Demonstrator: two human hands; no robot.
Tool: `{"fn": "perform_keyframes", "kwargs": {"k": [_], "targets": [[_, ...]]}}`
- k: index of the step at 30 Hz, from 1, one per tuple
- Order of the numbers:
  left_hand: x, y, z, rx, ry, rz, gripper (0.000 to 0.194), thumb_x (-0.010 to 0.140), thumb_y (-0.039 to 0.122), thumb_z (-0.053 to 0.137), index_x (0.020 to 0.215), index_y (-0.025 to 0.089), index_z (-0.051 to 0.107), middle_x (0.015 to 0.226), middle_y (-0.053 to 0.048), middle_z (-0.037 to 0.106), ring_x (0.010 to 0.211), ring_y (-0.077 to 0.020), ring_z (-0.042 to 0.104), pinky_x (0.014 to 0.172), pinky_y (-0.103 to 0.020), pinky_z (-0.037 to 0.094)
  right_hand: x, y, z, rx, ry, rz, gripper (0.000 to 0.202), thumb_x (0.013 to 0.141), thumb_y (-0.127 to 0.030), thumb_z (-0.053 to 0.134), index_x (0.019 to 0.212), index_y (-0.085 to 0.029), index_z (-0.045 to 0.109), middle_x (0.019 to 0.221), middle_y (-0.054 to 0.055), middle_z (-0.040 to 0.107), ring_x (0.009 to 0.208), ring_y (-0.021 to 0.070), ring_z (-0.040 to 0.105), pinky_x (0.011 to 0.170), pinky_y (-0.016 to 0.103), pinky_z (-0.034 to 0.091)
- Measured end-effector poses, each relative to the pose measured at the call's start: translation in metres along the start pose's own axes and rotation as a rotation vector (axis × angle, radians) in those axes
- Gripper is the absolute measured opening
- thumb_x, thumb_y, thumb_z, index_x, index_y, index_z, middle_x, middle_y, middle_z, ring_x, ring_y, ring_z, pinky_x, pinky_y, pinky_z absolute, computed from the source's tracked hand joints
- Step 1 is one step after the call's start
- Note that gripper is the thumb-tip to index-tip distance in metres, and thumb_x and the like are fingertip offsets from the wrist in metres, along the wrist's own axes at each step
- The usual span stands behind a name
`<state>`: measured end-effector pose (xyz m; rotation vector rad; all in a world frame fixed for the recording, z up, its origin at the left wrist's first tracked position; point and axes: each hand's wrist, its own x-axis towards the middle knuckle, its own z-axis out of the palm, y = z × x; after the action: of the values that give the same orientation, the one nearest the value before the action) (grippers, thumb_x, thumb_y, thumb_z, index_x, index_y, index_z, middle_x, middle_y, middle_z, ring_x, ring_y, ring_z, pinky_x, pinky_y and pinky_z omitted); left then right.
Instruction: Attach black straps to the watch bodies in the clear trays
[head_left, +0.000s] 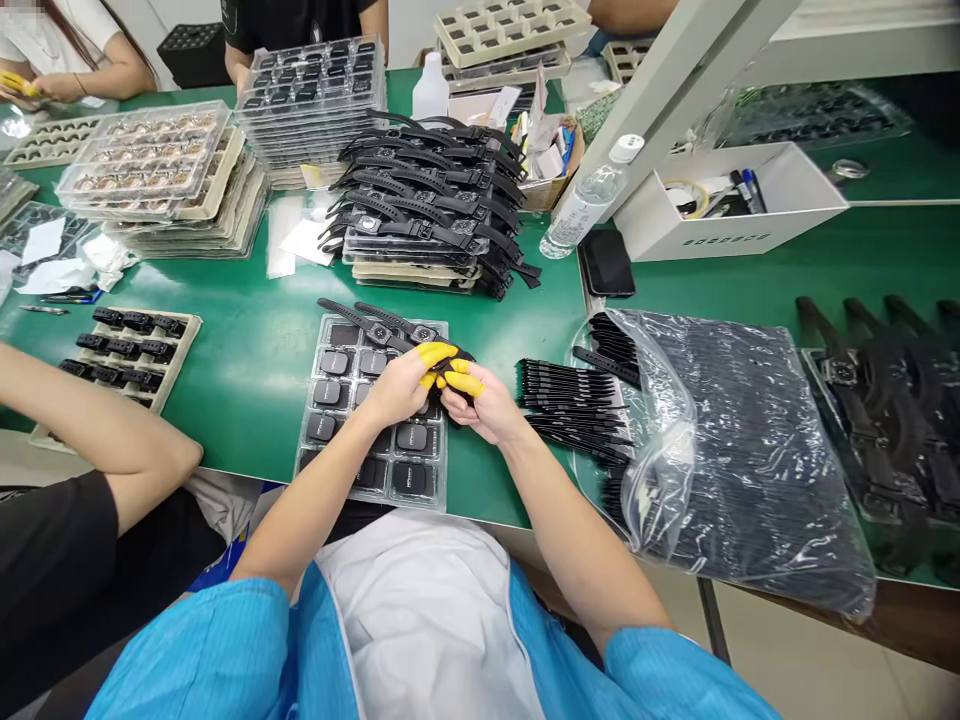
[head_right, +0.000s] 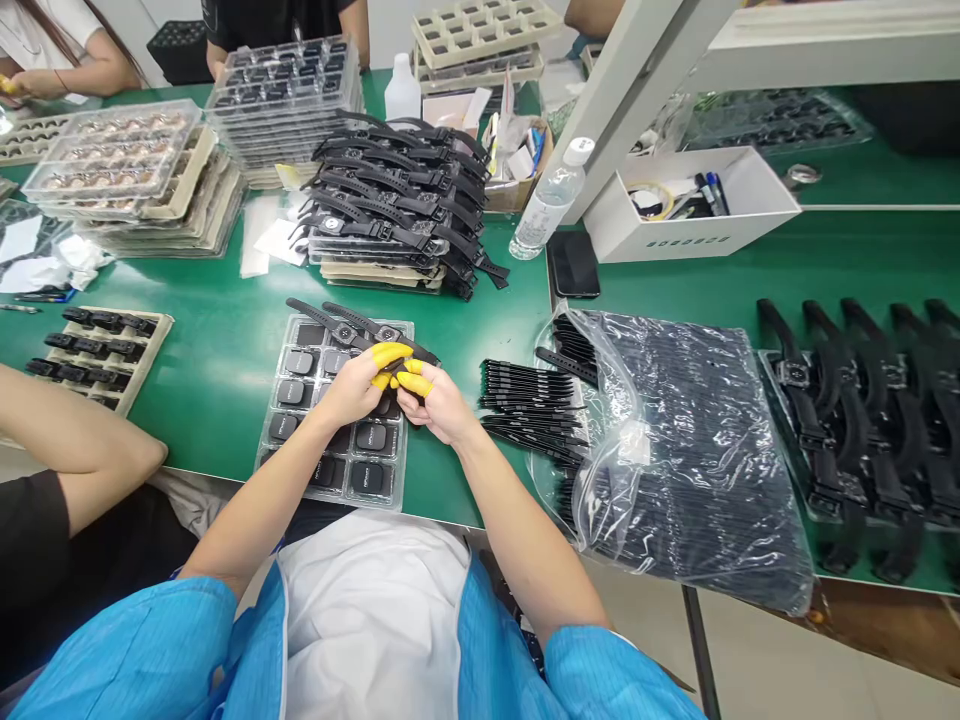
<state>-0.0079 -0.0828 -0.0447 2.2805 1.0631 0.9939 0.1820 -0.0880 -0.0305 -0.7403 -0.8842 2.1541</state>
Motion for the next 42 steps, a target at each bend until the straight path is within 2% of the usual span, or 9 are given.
{"fn": "perform_keyframes", "kwargs": {"k": [9, 14, 18, 22, 26, 30, 36, 39, 42], "targets": [[0.000, 0.007, -0.007, -0.053, -0.076, 0.008, 0.047, 0.108, 0.024, 0.041, 0.153, 0.019, 0.053, 0.140, -0.016, 0.060, 0.134, -0.0274, 0.059, 0.117, -0.046, 0.051, 0.000, 0.000, 0.001, 0.088, 0.017, -0.006, 0.038, 0.084, -0.043, 0.082, 0.086, -0.024, 0.049, 0.052, -0.012, 0.043, 0.040, 0.0044, 0.021, 0.038, 0.016, 0.012], [-0.001, 0.004, -0.005, 0.160, -0.104, 0.023, 0.042, 0.105, 0.028, 0.049, 0.141, 0.012, 0.062, 0.127, -0.020, 0.064, 0.124, -0.0323, 0.060, 0.109, -0.052, 0.054, 0.001, 0.001, -0.003, 0.037, 0.040, 0.065, 0.038, 0.085, -0.043, 0.080, 0.086, -0.024, 0.047, 0.052, -0.013, 0.039, 0.040, 0.0041, 0.019, 0.038, 0.015, 0.011], [0.001, 0.005, -0.006, 0.099, -0.108, 0.032, 0.040, 0.107, 0.024, 0.043, 0.142, 0.014, 0.061, 0.128, -0.017, 0.064, 0.122, -0.0283, 0.062, 0.109, -0.047, 0.055, 0.000, 0.000, -0.005, -0.006, 0.011, 0.072, 0.038, 0.087, -0.046, 0.078, 0.086, -0.024, 0.048, 0.051, -0.013, 0.038, 0.039, 0.0043, 0.018, 0.038, 0.016, 0.010], [0.004, 0.010, -0.010, -0.042, -0.103, 0.021, 0.046, 0.108, 0.028, 0.045, 0.153, 0.017, 0.050, 0.137, -0.017, 0.063, 0.130, -0.0265, 0.062, 0.113, -0.044, 0.053, 0.001, 0.002, -0.005, -0.056, 0.006, -0.028, 0.042, 0.088, -0.057, 0.077, 0.090, -0.025, 0.050, 0.052, -0.013, 0.040, 0.040, 0.0065, 0.022, 0.038, 0.019, 0.017], [0.008, 0.017, -0.017, 0.000, -0.107, -0.069, 0.052, 0.107, 0.026, 0.049, 0.157, 0.019, 0.043, 0.145, -0.017, 0.062, 0.135, -0.0275, 0.062, 0.115, -0.044, 0.053, 0.006, 0.006, -0.012, -0.356, 0.155, -0.299, 0.048, 0.086, -0.068, 0.074, 0.092, -0.025, 0.055, 0.056, -0.010, 0.046, 0.047, 0.0104, 0.038, 0.046, 0.024, 0.031], [0.015, 0.025, -0.047, 0.294, -0.150, -0.196, 0.048, 0.104, 0.018, 0.048, 0.152, 0.020, 0.052, 0.142, -0.013, 0.066, 0.128, -0.0274, 0.067, 0.108, -0.041, 0.056, 0.008, 0.003, -0.025, -0.753, 0.184, -0.413, 0.037, 0.095, -0.060, 0.066, 0.098, -0.022, 0.065, 0.070, -0.004, 0.059, 0.062, 0.0141, 0.050, 0.058, 0.027, 0.038], [0.022, 0.034, -0.105, 0.730, -0.331, -0.260, 0.028, 0.104, 0.024, 0.053, 0.121, 0.021, 0.074, 0.116, -0.012, 0.076, 0.109, -0.0298, 0.072, 0.091, -0.040, 0.059, 0.004, -0.008, -0.029, -1.023, 0.125, -0.329, 0.036, 0.102, -0.050, 0.055, 0.090, -0.020, 0.071, 0.079, 0.001, 0.070, 0.070, 0.0177, 0.058, 0.067, 0.030, 0.043], [0.020, 0.023, -0.127, 0.796, -0.425, -0.234, 0.028, 0.101, 0.019, 0.052, 0.111, 0.020, 0.078, 0.104, -0.013, 0.077, 0.101, -0.0305, 0.071, 0.089, -0.042, 0.057, 0.000, -0.014, -0.034, -1.176, 0.168, -0.386, 0.036, 0.102, -0.051, 0.056, 0.095, -0.021, 0.075, 0.090, 0.005, 0.073, 0.083, 0.0228, 0.064, 0.076, 0.034, 0.048], [0.014, -0.005, -0.153, 0.735, -0.427, -0.269, 0.030, 0.099, 0.019, 0.051, 0.113, 0.019, 0.078, 0.108, -0.013, 0.077, 0.102, -0.0302, 0.070, 0.092, -0.043, 0.056, -0.007, -0.023, -0.055, -1.431, 0.372, -0.474, 0.033, 0.098, -0.050, 0.064, 0.108, -0.021, 0.075, 0.103, 0.012, 0.072, 0.102, 0.0313, 0.062, 0.089, 0.041, 0.049]]}}
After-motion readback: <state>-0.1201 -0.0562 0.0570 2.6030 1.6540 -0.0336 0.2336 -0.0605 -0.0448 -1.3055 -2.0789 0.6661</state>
